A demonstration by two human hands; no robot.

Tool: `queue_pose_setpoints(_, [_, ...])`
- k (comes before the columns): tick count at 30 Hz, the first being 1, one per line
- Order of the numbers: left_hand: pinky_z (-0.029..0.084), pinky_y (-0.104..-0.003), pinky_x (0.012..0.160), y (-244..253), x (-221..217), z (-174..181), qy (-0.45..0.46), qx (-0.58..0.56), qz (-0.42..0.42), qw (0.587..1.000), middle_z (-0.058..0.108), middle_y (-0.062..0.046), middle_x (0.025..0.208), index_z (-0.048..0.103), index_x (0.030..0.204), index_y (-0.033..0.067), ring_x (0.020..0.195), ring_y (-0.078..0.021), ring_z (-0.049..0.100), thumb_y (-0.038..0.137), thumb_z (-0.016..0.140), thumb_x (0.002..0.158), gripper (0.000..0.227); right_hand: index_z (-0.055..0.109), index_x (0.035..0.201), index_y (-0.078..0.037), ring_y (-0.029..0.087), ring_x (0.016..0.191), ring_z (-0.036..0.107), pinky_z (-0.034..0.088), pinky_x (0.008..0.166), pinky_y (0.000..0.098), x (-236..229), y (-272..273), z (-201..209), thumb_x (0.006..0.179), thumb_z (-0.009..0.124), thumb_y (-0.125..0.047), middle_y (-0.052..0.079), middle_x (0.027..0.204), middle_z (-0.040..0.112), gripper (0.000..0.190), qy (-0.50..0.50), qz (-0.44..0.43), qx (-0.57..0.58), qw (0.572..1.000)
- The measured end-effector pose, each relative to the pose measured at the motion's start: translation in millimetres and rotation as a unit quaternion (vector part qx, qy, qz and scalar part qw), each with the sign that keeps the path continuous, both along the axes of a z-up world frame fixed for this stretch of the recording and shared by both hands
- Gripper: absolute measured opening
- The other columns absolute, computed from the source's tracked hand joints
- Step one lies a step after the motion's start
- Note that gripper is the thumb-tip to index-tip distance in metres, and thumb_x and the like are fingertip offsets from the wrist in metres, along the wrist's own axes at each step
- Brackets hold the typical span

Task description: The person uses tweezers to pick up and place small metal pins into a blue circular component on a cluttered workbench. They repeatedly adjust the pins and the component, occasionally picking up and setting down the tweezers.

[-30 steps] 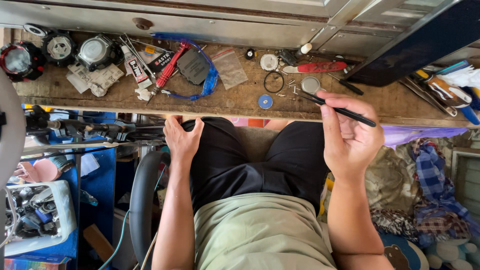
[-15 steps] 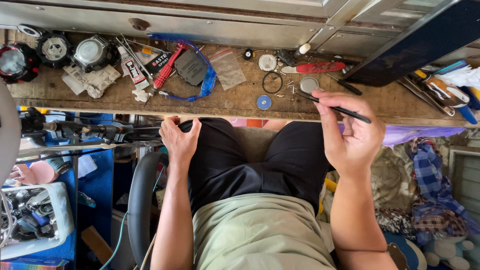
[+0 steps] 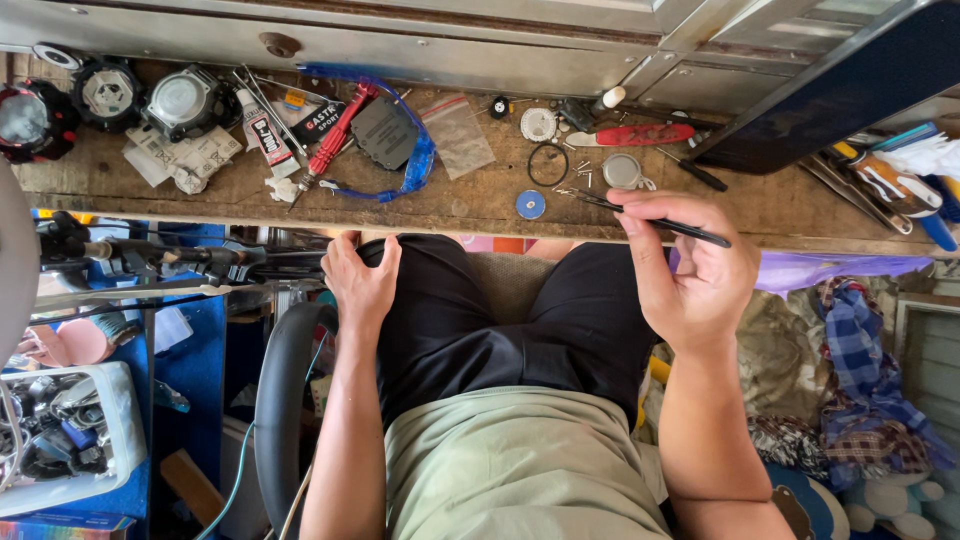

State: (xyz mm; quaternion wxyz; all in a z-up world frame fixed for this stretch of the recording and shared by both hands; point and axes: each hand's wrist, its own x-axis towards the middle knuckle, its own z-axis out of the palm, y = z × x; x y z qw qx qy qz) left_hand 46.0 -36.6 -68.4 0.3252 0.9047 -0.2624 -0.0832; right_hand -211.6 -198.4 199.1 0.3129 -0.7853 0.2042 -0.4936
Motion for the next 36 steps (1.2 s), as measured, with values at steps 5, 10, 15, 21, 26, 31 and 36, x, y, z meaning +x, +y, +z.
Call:
queue_pose_setpoints(5, [0.055, -0.057, 0.08, 1, 1, 19, -0.031, -0.045, -0.01, 0.998, 0.052, -0.004, 0.095, 0.055, 0.102, 0.0155, 0.098, -0.0355, 0.059, 0.042, 0.082, 0.08, 0.043, 0.063, 0.096, 0.017, 0.042, 0.1, 0.074, 0.058, 0.09, 0.0459, 2, -1, 0, 0.094, 0.069, 0.018, 0.029, 0.097, 0.069, 0.007, 0.003, 0.003, 0.002, 1.0])
queue_pose_setpoints(10, [0.054, -0.056, 0.077, 1, -3, 28, -0.037, -0.059, -0.013, 0.997, 0.05, -0.003, 0.093, 0.053, 0.098, 0.0157, 0.095, -0.0358, 0.059, 0.039, 0.083, 0.079, 0.042, 0.063, 0.097, 0.016, 0.04, 0.101, 0.074, 0.058, 0.09, 0.0455, 5, -2, -1, 0.094, 0.068, 0.018, 0.029, 0.098, 0.07, 0.006, 0.011, 0.008, 0.013, 1.0])
queue_pose_setpoints(15, [0.051, -0.054, 0.084, -2, -10, 47, -0.055, -0.032, -0.034, 0.997, 0.052, -0.005, 0.104, 0.054, 0.111, 0.0165, 0.102, -0.0361, 0.056, 0.033, 0.074, 0.088, 0.035, 0.061, 0.099, 0.016, 0.04, 0.101, 0.074, 0.059, 0.088, 0.0446, 8, -2, -1, 0.095, 0.066, 0.017, 0.031, 0.1, 0.069, 0.006, 0.007, 0.021, 0.034, 0.999])
queue_pose_setpoints(21, [0.046, -0.056, 0.092, -2, -31, 101, -0.036, 0.025, -0.115, 0.992, 0.049, -0.009, 0.122, 0.055, 0.119, 0.0152, 0.116, -0.0393, 0.049, 0.033, 0.074, 0.088, 0.041, 0.059, 0.102, 0.017, 0.039, 0.102, 0.073, 0.06, 0.087, 0.0444, 10, -6, -2, 0.098, 0.061, 0.017, 0.031, 0.102, 0.068, 0.005, 0.005, 0.032, 0.054, 0.998])
queue_pose_setpoints(26, [0.048, -0.055, 0.093, 11, -34, 159, 0.032, 0.101, -0.234, 0.966, 0.057, -0.007, 0.113, 0.063, 0.11, 0.0161, 0.117, -0.0376, 0.054, 0.044, 0.074, 0.088, 0.038, 0.057, 0.102, 0.017, 0.038, 0.099, 0.073, 0.061, 0.085, 0.0443, 13, -5, -7, 0.098, 0.06, 0.017, 0.033, 0.102, 0.067, 0.005, 0.005, 0.038, 0.061, 0.997])
queue_pose_setpoints(31, [0.054, -0.047, 0.078, 2, -39, 241, 0.07, 0.009, -0.307, 0.949, 0.064, -0.006, 0.088, 0.066, 0.102, 0.0143, 0.092, -0.0366, 0.067, 0.039, 0.073, 0.09, 0.028, 0.056, 0.102, 0.017, 0.037, 0.097, 0.073, 0.062, 0.083, 0.0432, 16, -5, -10, 0.099, 0.06, 0.016, 0.034, 0.102, 0.067, 0.006, -0.008, 0.032, 0.079, 0.996])
queue_pose_setpoints(36, [0.055, -0.035, 0.071, -9, -51, 276, 0.003, -0.162, -0.289, 0.943, 0.061, 0.004, 0.083, 0.069, 0.097, 0.0197, 0.08, -0.0221, 0.067, 0.029, 0.082, 0.087, 0.019, 0.054, 0.103, 0.016, 0.034, 0.097, 0.073, 0.062, 0.085, 0.0424, 15, -7, -12, 0.101, 0.058, 0.014, 0.033, 0.102, 0.067, 0.005, -0.018, 0.039, 0.09, 0.995])
